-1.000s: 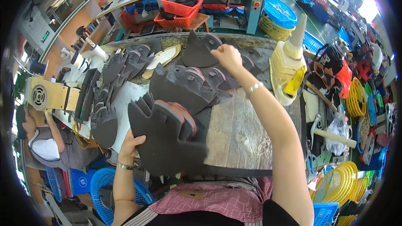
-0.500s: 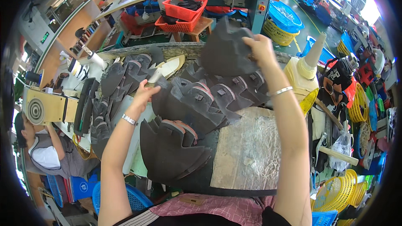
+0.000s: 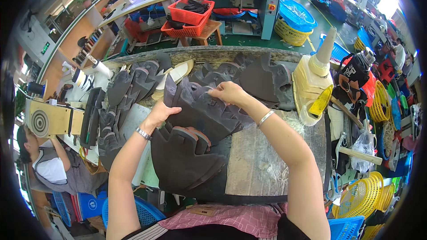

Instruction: The person applies adhesive to shoe upper components using a brush and a hand spatula to spread the adhesive evenly.

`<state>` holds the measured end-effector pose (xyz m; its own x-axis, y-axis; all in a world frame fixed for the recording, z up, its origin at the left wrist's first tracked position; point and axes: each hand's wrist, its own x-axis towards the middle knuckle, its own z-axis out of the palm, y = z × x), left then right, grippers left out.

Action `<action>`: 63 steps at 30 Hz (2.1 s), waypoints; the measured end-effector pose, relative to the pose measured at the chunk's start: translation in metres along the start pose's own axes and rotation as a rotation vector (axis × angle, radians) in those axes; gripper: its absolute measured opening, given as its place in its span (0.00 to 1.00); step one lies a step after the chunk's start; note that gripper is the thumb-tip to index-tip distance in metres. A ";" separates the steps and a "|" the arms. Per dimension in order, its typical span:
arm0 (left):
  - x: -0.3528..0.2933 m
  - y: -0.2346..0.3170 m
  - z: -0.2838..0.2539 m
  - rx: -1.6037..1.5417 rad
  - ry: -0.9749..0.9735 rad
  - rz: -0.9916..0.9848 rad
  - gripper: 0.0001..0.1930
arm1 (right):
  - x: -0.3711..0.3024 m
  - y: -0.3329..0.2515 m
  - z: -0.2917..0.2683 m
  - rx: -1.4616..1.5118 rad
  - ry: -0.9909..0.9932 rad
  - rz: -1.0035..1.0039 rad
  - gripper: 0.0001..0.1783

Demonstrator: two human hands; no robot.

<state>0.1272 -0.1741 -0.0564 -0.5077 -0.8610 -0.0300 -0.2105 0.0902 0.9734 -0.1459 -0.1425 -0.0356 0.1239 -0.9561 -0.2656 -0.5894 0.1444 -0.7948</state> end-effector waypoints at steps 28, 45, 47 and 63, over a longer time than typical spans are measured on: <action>-0.017 0.072 0.013 0.734 -0.403 0.141 0.34 | -0.325 0.195 -0.122 -1.127 0.989 0.397 0.16; -0.066 0.034 0.038 0.404 -0.427 0.040 0.26 | -0.087 -0.001 0.085 0.242 -0.277 0.025 0.34; -0.072 0.034 0.034 0.521 -0.426 0.081 0.33 | -0.090 -0.003 0.099 0.113 -0.149 -0.014 0.27; -0.105 0.031 0.023 0.068 -0.297 0.070 0.22 | -0.121 -0.004 0.136 0.991 -0.207 -0.084 0.17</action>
<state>0.1546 -0.0692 -0.0288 -0.7427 -0.6686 -0.0383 -0.2167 0.1858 0.9584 -0.0501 0.0070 -0.0743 0.3258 -0.9234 -0.2030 0.3435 0.3156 -0.8845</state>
